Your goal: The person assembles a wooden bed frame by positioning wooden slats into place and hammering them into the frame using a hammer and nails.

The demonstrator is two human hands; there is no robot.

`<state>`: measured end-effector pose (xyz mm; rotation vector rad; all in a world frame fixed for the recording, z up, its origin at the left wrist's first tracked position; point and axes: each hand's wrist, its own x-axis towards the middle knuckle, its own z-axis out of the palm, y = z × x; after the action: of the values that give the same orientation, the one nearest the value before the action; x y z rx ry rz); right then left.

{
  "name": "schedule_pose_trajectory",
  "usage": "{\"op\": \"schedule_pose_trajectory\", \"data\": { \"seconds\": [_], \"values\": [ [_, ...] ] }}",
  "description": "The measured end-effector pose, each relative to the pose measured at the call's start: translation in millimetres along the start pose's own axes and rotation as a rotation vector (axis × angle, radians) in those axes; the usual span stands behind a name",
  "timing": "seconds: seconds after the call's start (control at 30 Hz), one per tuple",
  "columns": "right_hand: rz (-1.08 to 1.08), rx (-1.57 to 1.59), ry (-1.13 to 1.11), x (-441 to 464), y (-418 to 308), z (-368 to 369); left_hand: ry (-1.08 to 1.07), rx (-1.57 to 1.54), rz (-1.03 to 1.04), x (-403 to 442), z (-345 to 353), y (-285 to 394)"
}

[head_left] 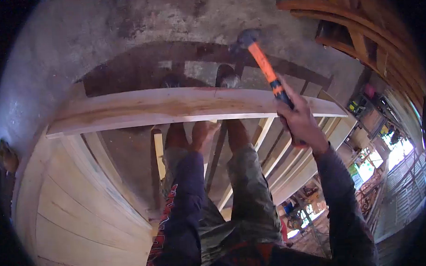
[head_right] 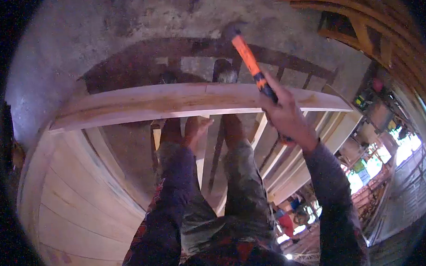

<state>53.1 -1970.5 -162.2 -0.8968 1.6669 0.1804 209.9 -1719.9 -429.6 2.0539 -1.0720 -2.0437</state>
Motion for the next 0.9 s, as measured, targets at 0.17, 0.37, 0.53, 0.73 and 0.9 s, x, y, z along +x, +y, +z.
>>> {"op": "schedule_pose_trajectory", "data": {
  "seconds": [0.17,0.37,0.53,0.73,0.9],
  "values": [
    [-0.048,-0.111,-0.133,36,27,26,0.161,-0.342,0.15,6,32,-34],
    [0.144,0.017,-0.009,48,-24,-21,0.135,-0.837,-0.013,2,29,-18],
    [-0.16,-0.027,0.42,69,-81,-70,0.116,-0.706,0.151,8,36,-35],
    [-0.066,-0.175,-0.351,60,50,12,0.12,-0.536,0.15,18,31,-32],
    [0.05,-0.068,0.142,71,-11,-58,0.143,-0.338,0.173,20,33,-35]
  ]
}}
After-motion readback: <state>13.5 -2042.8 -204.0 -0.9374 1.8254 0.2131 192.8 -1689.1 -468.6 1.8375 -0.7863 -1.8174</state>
